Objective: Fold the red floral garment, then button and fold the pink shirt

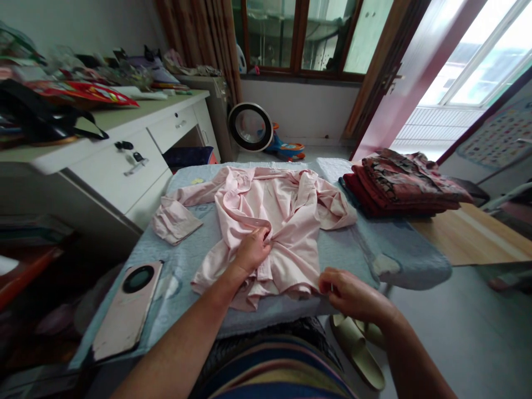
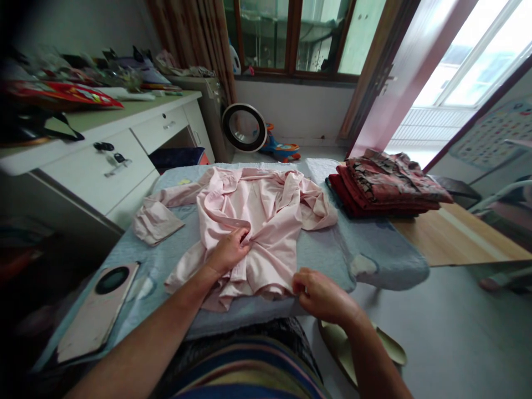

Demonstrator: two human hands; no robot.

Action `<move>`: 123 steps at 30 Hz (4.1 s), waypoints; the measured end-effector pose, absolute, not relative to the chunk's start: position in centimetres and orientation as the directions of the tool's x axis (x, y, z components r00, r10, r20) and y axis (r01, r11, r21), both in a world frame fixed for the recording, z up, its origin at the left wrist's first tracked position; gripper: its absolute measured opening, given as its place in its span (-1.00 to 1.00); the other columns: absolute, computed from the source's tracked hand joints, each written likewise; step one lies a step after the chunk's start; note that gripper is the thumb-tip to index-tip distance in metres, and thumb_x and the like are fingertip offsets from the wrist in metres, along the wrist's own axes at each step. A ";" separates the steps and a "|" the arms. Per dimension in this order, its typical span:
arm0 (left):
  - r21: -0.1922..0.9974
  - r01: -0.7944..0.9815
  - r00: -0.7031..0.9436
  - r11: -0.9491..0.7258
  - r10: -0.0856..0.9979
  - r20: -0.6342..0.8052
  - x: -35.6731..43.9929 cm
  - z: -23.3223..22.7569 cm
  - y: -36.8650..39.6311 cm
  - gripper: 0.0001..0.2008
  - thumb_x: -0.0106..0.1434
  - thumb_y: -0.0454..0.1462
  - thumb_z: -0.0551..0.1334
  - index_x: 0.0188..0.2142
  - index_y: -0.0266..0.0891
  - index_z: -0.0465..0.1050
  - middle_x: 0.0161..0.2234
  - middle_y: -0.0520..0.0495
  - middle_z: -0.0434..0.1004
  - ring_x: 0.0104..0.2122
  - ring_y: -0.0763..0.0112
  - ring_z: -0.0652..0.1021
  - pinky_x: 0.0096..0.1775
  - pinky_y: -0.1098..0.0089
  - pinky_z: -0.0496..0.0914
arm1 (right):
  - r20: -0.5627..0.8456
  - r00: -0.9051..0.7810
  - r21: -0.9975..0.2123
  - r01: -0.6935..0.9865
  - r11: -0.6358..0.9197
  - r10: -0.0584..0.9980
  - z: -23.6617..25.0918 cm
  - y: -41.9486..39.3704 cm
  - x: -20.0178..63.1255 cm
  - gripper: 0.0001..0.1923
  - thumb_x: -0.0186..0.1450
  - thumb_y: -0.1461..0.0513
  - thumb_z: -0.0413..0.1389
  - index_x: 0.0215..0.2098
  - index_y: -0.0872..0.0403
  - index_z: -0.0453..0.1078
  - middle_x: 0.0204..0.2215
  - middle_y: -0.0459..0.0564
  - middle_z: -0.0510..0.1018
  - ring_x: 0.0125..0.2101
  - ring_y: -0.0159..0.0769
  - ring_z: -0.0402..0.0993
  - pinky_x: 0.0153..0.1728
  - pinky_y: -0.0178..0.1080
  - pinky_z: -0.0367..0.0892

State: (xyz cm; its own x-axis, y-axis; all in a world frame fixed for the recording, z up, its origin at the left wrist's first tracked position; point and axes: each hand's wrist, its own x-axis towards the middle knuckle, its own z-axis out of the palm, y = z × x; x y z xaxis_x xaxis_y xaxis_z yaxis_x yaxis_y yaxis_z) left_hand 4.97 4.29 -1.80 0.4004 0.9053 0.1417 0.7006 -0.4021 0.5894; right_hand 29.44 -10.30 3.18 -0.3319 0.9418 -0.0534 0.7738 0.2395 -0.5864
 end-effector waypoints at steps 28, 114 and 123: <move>0.835 0.452 0.193 -0.315 0.948 0.253 3.4 -3.1 3.8 -0.83 0.15 -0.40 0.15 -0.26 -0.22 0.43 -0.30 -0.02 0.49 -0.26 0.38 0.48 -0.14 0.39 0.39 | 0.313 -0.248 -0.489 0.785 0.379 0.917 -2.8 2.6 19.6 -0.94 0.18 0.30 0.12 -0.35 0.03 0.39 -0.33 -0.05 0.45 -0.26 -0.29 0.38 -0.27 -0.32 0.24; 0.882 0.375 0.298 -0.284 0.938 0.176 4.1 -2.7 3.5 -0.93 0.15 -0.29 0.27 -0.37 -0.27 0.50 -0.45 -0.01 0.55 -0.46 0.44 0.49 -0.37 0.46 0.35 | 0.217 -0.092 -0.838 0.494 0.234 0.972 -2.4 2.8 20.4 -0.84 0.18 0.16 0.15 -0.32 0.05 0.33 -0.54 -0.16 0.45 -0.52 -0.40 0.33 -0.46 -0.36 0.20; 0.889 0.352 0.295 -0.292 0.936 0.191 4.3 -3.0 3.6 -0.87 0.17 -0.23 0.29 -0.33 -0.26 0.52 -0.41 -0.05 0.57 -0.43 0.41 0.51 -0.34 0.43 0.38 | 0.240 -0.090 -0.833 0.491 0.253 0.966 -3.3 3.2 20.5 -0.86 0.17 0.26 0.07 -0.27 0.04 0.30 -0.57 -0.20 0.41 -0.54 -0.41 0.29 -0.47 -0.37 0.17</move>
